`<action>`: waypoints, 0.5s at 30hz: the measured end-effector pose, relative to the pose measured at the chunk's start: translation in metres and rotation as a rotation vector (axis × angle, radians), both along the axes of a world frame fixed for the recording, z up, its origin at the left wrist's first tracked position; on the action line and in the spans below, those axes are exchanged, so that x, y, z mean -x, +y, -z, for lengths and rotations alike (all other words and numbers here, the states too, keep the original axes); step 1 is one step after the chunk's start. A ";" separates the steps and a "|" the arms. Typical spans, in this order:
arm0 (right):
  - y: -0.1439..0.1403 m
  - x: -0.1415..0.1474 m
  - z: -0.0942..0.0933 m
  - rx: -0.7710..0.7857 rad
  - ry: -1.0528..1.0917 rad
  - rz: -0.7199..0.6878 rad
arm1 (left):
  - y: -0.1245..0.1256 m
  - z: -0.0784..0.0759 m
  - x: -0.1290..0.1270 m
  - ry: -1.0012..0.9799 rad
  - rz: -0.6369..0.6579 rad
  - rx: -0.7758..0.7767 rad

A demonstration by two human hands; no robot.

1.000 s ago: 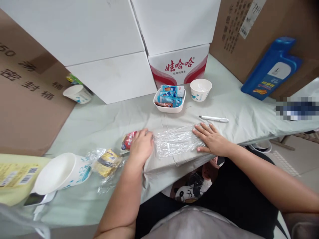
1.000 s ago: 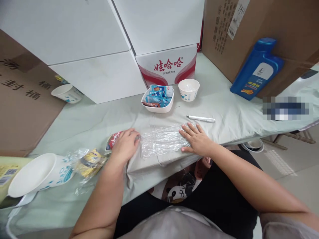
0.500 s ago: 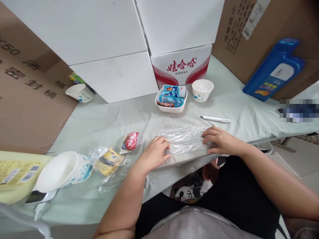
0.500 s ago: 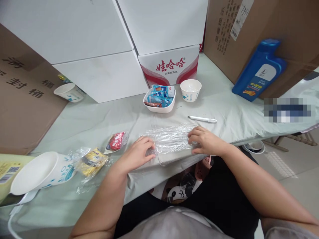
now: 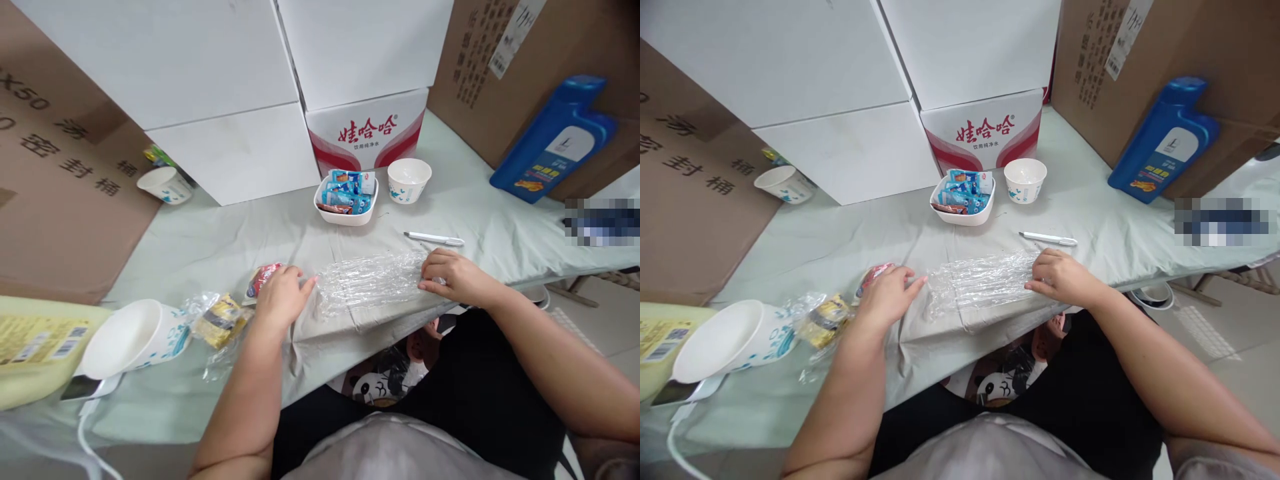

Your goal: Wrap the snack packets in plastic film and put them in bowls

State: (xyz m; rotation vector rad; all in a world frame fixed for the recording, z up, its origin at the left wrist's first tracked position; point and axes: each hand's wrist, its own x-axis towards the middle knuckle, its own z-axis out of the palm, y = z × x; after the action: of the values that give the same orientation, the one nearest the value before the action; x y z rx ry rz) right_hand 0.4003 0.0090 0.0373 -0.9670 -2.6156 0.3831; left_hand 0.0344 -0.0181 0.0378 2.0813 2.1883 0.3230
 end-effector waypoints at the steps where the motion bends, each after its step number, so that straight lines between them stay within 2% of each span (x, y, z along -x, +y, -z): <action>1: 0.000 0.004 0.002 -0.035 0.015 0.023 | 0.003 0.005 -0.006 -0.007 -0.032 -0.044; 6: 0.002 0.028 0.022 -0.120 0.045 0.071 | 0.015 0.021 -0.026 -0.241 0.014 -0.143; 11: 0.005 0.036 0.038 -0.106 -0.047 0.098 | 0.020 0.028 -0.016 -0.685 -0.131 -0.208; 15: 0.006 0.033 0.038 -0.104 -0.075 0.091 | 0.021 0.030 -0.014 -0.896 -0.129 -0.233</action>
State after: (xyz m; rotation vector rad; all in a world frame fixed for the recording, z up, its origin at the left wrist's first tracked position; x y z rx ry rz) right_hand 0.3678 0.0150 -0.0009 -1.0797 -2.6168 0.1906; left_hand 0.0485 0.0029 0.0078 1.4152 1.7497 1.2757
